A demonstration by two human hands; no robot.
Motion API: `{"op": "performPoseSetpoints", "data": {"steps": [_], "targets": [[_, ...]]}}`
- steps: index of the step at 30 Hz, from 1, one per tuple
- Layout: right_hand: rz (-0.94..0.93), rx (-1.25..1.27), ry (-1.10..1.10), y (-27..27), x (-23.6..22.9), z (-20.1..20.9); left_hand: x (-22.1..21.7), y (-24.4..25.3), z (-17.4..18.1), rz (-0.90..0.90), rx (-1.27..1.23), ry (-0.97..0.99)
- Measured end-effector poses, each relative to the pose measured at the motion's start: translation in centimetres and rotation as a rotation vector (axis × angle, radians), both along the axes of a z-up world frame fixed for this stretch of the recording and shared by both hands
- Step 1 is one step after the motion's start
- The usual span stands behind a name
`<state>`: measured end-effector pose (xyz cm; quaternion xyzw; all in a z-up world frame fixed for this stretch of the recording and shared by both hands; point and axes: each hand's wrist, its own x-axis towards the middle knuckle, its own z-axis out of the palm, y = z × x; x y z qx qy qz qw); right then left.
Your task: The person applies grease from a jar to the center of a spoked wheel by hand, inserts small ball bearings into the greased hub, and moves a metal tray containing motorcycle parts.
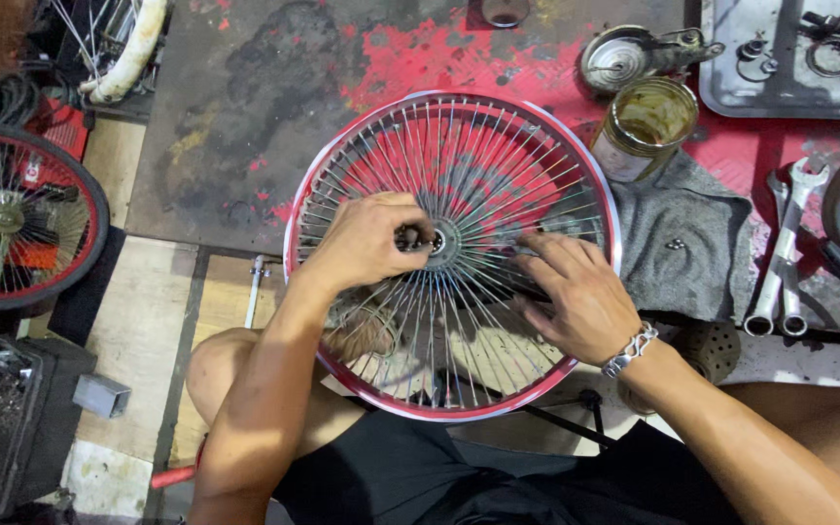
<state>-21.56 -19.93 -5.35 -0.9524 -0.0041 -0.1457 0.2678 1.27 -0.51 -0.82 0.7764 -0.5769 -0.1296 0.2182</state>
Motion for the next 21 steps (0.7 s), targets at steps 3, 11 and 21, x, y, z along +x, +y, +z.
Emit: {"op": "performPoseSetpoints", "data": {"steps": [3, 11, 21], "targets": [[0.01, -0.002, 0.004, -0.2, 0.1, 0.0, 0.0, -0.1, 0.0, -0.004, 0.06, -0.007], [0.015, 0.004, 0.0, -0.4, 0.1, -0.2, -0.4, 0.2, 0.9, -0.038, 0.055, -0.027], [0.011, 0.003, 0.007, -0.3, 0.1, -0.2, -0.9, 0.3, 1.0, -0.013, 0.044, -0.046]]}}
